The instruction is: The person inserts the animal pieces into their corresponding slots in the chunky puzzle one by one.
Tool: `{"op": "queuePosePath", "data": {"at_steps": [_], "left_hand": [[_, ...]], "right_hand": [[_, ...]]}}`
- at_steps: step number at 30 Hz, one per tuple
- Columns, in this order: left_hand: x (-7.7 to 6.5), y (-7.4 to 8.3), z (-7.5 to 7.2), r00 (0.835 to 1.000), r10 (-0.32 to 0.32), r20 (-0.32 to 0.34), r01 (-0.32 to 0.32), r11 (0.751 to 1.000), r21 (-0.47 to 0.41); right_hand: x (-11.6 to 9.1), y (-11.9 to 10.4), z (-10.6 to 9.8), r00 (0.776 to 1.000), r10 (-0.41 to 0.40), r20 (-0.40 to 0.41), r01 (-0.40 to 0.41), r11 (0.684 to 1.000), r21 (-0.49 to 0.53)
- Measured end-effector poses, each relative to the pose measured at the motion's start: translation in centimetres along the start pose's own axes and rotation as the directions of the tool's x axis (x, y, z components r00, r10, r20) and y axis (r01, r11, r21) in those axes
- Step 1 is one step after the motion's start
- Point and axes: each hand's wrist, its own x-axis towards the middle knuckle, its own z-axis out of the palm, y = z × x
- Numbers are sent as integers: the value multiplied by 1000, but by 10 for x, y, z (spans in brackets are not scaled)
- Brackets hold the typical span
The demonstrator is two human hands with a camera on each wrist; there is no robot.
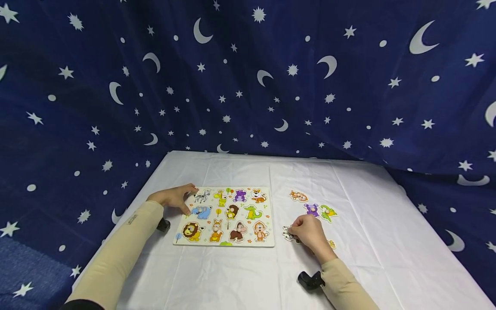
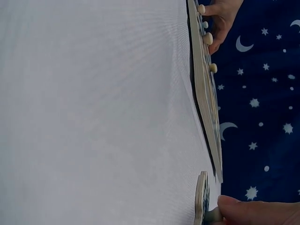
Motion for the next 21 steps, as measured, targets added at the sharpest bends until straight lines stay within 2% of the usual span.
{"op": "queuePosePath", "data": {"at_steps": [6, 13, 21], "left_hand": [[0, 0, -1, 1000, 16, 5, -16, 1000, -8], [-4, 0, -2, 1000, -8, 1, 8, 1000, -23], [-5, 2, -1, 1000, -4, 0, 4, 1000, -17]], "right_hand": [[1, -3, 0, 1000, -16, 7, 16, 999, -34], [1, -8, 0, 1000, -26, -1, 25, 998, -54], [-4, -5, 2, 1000, -25, -17, 24, 998, -65]]}}
